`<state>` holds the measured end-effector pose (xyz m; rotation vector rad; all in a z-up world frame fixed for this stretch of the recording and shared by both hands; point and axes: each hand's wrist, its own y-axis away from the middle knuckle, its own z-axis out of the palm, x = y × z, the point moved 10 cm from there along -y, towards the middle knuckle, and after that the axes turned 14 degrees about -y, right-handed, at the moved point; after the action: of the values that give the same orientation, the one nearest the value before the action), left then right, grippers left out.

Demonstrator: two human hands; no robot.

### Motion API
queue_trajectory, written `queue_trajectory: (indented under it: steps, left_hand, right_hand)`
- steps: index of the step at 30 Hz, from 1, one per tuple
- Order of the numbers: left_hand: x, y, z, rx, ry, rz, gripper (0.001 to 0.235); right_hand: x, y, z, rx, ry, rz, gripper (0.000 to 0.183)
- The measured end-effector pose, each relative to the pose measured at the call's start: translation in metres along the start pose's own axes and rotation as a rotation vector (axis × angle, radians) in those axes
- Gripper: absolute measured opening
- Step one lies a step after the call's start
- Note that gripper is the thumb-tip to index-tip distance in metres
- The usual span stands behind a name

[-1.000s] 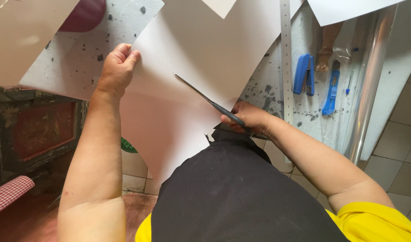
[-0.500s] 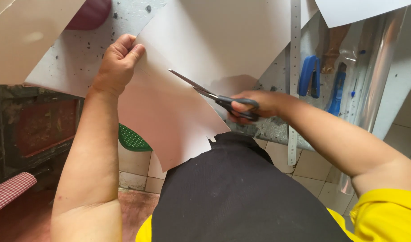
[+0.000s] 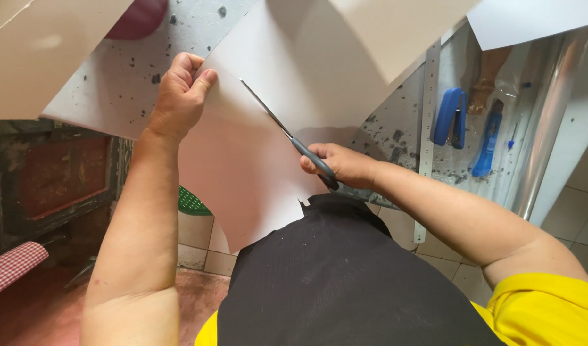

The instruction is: The person measures and cuts a large sheet of white paper using a metal ruler, a utility knife, and scissors. They score the paper along the ruler's edge and then fold and tear the sheet to separate the pieces.

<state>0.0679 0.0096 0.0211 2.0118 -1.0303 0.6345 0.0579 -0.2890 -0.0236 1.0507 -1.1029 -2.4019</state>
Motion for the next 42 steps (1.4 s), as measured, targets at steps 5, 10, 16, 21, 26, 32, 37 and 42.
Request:
queue_trajectory:
  steps: [5, 10, 16, 21, 26, 32, 37, 42]
  left_hand:
    - [-0.003, -0.003, -0.002, -0.006, -0.019, -0.013, 0.009]
    - [0.001, 0.000, 0.002, -0.026, 0.009, -0.050, 0.018]
    - [-0.002, -0.003, -0.002, 0.001, -0.049, -0.066, 0.032]
    - [-0.016, -0.012, 0.002, -0.002, 0.013, -0.075, 0.081]
    - [0.009, -0.009, 0.006, -0.090, -0.023, -0.122, 0.097]
    - [0.004, -0.009, -0.011, -0.023, -0.078, -0.140, 0.088]
    - [0.041, 0.009, -0.038, 0.049, -0.154, -0.024, 0.032]
    - [0.095, 0.011, -0.034, 0.093, -0.298, 0.148, 0.017]
  right_hand:
    - [-0.009, 0.005, -0.002, 0.052, -0.056, -0.012, 0.046]
    - [-0.018, -0.014, 0.000, -0.011, -0.117, -0.054, 0.033]
    - [-0.035, -0.037, 0.001, -0.028, -0.214, 0.000, 0.047]
    - [-0.043, -0.043, 0.004, -0.094, -0.182, -0.058, 0.040]
    - [-0.087, -0.051, 0.011, -0.059, -0.036, -0.141, 0.053]
    - [-0.090, -0.033, 0.000, 0.095, -0.139, -0.075, 0.038]
    - [-0.073, 0.024, -0.076, 0.526, 0.329, -0.091, 0.038]
    - [-0.010, 0.062, -0.168, 0.853, 0.650, -0.436, 0.053]
